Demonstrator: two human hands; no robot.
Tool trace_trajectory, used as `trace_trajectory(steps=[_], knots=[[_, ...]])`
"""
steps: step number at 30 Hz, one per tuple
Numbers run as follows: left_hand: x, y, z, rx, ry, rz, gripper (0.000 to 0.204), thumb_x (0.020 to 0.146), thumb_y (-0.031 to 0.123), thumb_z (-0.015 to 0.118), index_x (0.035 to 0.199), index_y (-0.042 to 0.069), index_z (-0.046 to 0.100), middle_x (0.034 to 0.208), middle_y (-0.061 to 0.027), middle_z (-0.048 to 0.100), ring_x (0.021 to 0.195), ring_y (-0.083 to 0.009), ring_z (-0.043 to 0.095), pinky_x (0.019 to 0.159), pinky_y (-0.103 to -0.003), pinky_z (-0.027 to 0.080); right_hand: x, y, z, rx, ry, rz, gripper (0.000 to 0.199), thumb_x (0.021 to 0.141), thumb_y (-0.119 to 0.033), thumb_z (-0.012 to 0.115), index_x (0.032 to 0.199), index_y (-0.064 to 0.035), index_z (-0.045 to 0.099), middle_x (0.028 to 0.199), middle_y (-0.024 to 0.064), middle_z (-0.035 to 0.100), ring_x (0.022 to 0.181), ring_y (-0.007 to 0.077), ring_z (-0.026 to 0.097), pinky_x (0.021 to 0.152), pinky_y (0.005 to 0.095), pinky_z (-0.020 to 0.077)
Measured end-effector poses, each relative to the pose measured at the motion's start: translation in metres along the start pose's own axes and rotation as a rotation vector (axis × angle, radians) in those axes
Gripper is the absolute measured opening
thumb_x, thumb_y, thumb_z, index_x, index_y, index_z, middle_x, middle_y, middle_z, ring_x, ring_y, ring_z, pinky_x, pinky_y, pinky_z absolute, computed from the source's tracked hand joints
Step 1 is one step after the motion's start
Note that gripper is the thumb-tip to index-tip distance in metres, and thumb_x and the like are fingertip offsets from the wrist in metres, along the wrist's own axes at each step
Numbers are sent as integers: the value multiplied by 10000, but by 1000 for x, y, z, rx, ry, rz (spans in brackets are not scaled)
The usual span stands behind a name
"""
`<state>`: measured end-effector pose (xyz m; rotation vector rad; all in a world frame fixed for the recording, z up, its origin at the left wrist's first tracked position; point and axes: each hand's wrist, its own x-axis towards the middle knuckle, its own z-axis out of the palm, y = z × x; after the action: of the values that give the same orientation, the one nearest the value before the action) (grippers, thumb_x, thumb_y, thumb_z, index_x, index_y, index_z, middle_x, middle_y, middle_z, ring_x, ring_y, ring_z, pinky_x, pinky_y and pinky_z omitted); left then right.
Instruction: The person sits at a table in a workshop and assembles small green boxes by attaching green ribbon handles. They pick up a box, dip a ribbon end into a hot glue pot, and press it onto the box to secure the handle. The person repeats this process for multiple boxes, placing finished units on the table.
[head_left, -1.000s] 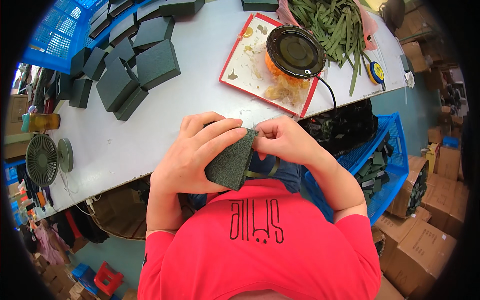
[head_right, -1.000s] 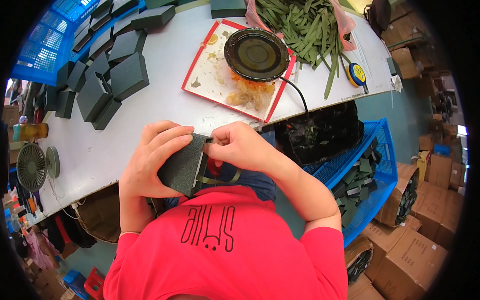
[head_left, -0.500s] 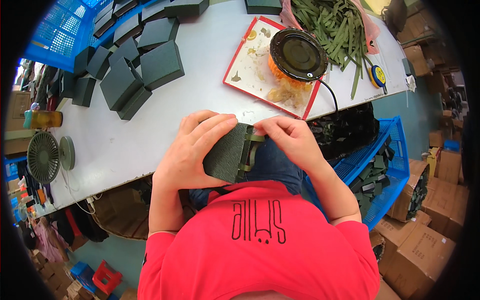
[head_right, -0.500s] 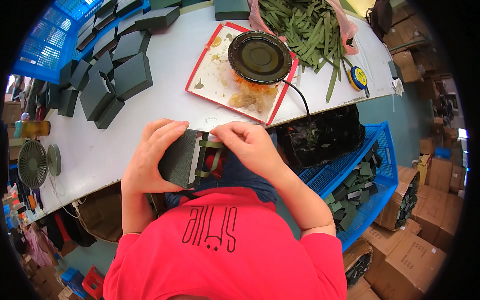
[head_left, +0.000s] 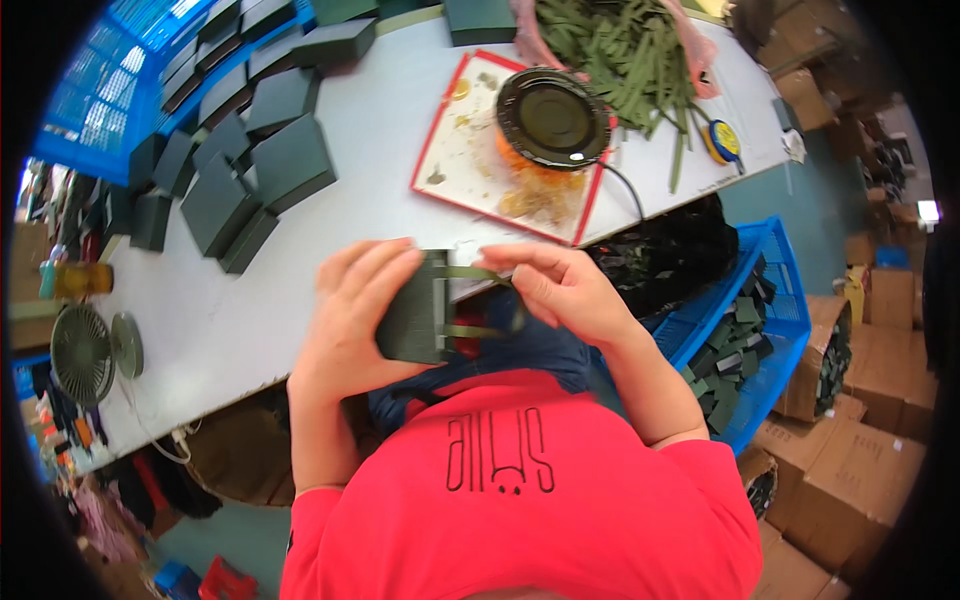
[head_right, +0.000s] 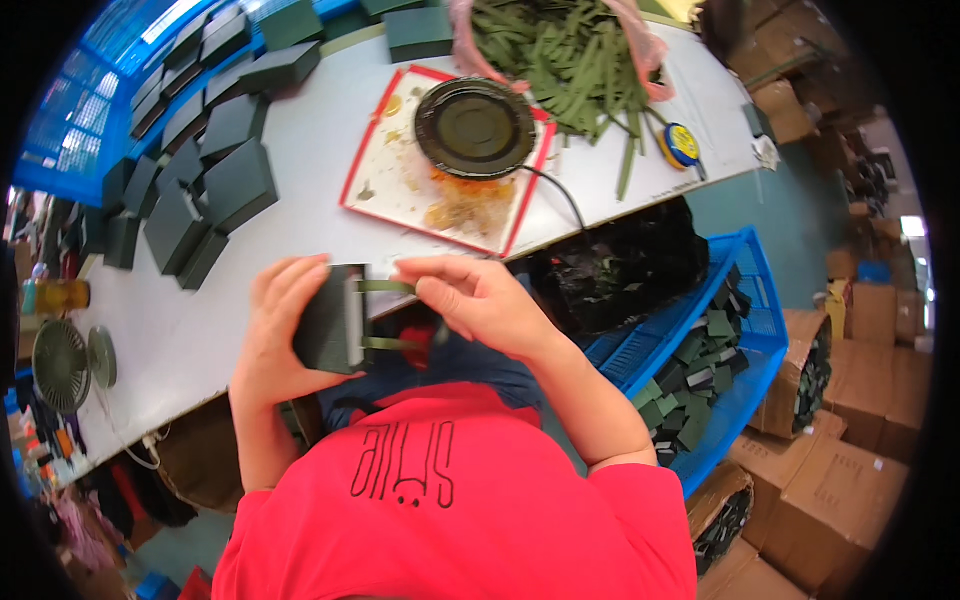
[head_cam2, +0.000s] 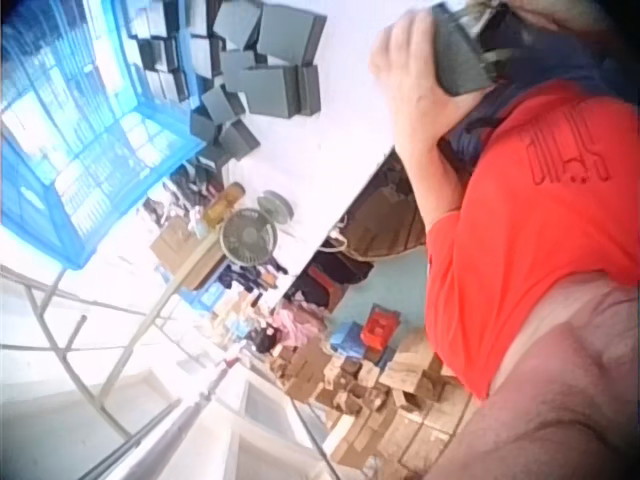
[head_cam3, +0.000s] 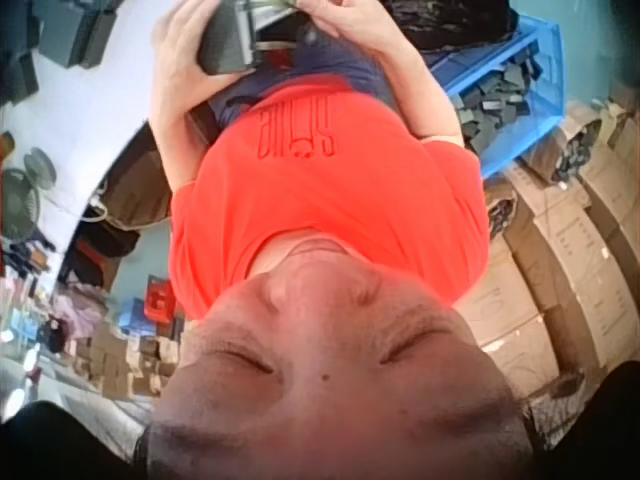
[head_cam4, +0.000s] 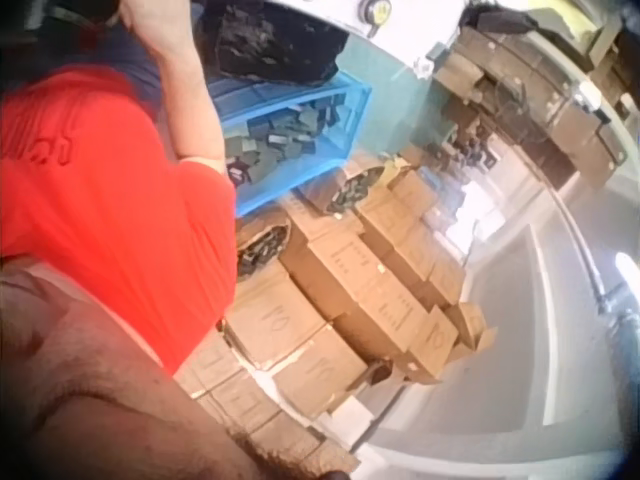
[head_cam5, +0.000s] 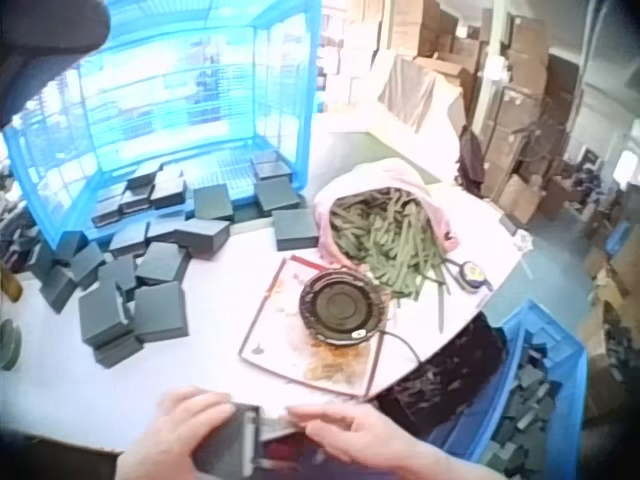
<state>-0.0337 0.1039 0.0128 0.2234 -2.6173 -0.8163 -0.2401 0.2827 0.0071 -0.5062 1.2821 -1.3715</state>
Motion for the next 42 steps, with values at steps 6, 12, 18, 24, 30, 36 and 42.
trace_trajectory(steps=[6,12,18,24,30,36,42], knots=[[-20,-15,-10,210,120,-389,952,526,182,904,1401,109,536,1352,-169,504,1268,-382,450,1087,-488,348,-3,-3,-97,-718,833,-519,156,934,-121,701,1022,6,726,792,9,680,624,54,524,581,252,448],[-41,-30,-20,458,103,-585,777,664,236,844,1392,173,578,1347,-205,476,1272,-379,440,1078,-458,377,-10,-28,-192,-1207,990,-603,172,898,-68,698,1061,-13,716,907,82,670,629,132,544,622,282,477],[-45,-40,-32,83,193,-770,364,999,277,594,1265,31,628,1048,-124,595,916,-235,566,813,-323,459,16,-44,-232,-1185,1095,-583,206,915,-153,684,1070,-22,722,956,113,694,699,190,638,676,317,519],[-59,-62,-24,-80,298,-927,226,950,206,667,1006,-10,637,1157,-132,605,957,-199,560,792,-333,468,56,-51,-259,-1332,1154,-433,273,885,-277,710,1012,-35,702,1069,160,641,977,337,641,851,432,510],[-54,-53,-29,31,533,-383,236,805,53,717,713,38,500,1354,-180,546,1308,-336,473,1065,-471,365,58,-64,-245,-1332,1005,-578,170,853,-183,706,857,-22,651,1054,149,596,980,324,617,827,437,505],[-18,-14,-36,406,190,-166,285,654,12,757,640,39,474,1420,-173,516,1425,-448,352,1156,-609,233,16,-81,-154,-1059,642,-961,176,789,-4,615,736,-22,448,1238,178,637,1130,305,600,1033,382,420],[-11,-15,-25,263,-85,-319,346,595,83,846,836,48,599,1572,-191,359,1459,-446,290,1186,-569,212,-30,-69,-71,-493,209,-853,115,886,19,566,804,-41,512,1052,137,666,1022,207,640,1101,479,382]])
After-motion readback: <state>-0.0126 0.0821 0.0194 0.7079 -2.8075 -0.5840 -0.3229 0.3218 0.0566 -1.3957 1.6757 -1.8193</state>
